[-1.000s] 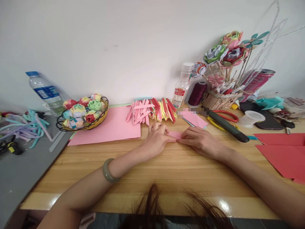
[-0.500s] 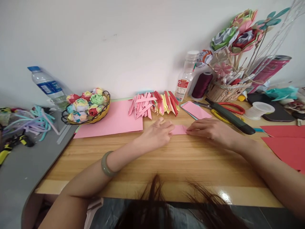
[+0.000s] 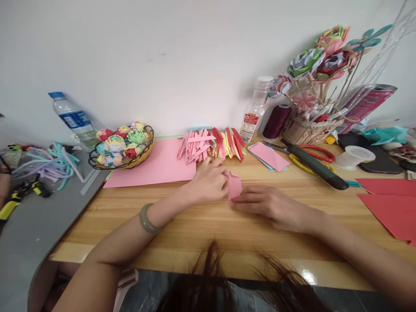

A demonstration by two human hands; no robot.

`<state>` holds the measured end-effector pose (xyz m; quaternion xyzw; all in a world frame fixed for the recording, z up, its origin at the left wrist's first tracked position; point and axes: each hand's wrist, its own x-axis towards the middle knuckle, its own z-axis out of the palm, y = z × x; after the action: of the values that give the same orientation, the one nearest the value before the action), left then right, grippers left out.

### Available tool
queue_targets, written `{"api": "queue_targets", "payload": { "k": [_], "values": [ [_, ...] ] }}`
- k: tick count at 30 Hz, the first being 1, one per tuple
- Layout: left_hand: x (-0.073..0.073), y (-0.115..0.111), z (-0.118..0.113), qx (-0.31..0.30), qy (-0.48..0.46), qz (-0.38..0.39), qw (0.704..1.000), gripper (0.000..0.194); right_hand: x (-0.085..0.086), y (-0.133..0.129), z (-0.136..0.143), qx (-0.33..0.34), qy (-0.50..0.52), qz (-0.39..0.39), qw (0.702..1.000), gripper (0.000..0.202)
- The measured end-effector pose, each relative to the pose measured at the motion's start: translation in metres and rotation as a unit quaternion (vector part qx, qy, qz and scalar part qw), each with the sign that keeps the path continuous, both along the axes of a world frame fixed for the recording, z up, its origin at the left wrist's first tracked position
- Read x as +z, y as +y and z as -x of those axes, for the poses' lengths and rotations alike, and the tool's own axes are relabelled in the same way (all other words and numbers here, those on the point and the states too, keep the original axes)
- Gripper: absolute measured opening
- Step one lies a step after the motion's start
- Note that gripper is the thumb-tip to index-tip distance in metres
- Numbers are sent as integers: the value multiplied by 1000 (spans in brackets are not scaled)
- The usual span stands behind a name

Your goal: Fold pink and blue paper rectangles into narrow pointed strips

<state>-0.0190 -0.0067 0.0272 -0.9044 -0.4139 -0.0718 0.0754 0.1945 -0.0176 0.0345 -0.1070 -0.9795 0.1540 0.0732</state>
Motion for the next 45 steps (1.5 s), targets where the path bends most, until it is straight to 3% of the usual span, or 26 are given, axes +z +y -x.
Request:
{"api": "queue_targets", "payload": {
  "k": [3,5,7,9,13,16,21,26,28,33,35,40,45],
  "values": [
    [-3,0,-1,-30,-50,56,997,25,-4,-5,5,10,37,81,996,45],
    [-4,3,0,-59,-62,104,991,26,-10,0,2,-59,93,95,989,39],
    [-6,7,3,-70,-75,135,986,27,-17,10,-5,-173,153,40,972,32],
    [-10,11,6,-71,-88,137,984,29,-24,21,-11,-214,141,-17,966,27],
    [-19,16,7,-57,-115,91,988,20,-29,31,-17,-197,89,-72,974,26],
    [-22,17,8,-42,-124,97,987,22,-26,30,-16,-183,77,-108,974,26],
    [-16,17,9,-32,-135,163,977,35,-23,27,-14,-178,51,-161,969,29],
    [-7,15,11,-37,-124,197,972,29,-23,25,-13,-169,17,-196,966,29],
    [-6,13,10,-40,-109,170,979,28,-21,24,-12,-162,10,-209,964,28],
    [-10,7,4,-79,-22,20,996,26,-18,20,-10,-168,9,-215,962,27],
    [-14,5,2,-76,-25,7,997,23,-19,20,-10,-173,11,-214,961,27],
    [-19,2,2,-13,-130,78,988,13,-22,22,-13,-176,31,-198,964,26],
    [-14,-4,8,30,-218,163,962,20,-25,27,-17,-183,60,-149,970,25]
  ]
}}
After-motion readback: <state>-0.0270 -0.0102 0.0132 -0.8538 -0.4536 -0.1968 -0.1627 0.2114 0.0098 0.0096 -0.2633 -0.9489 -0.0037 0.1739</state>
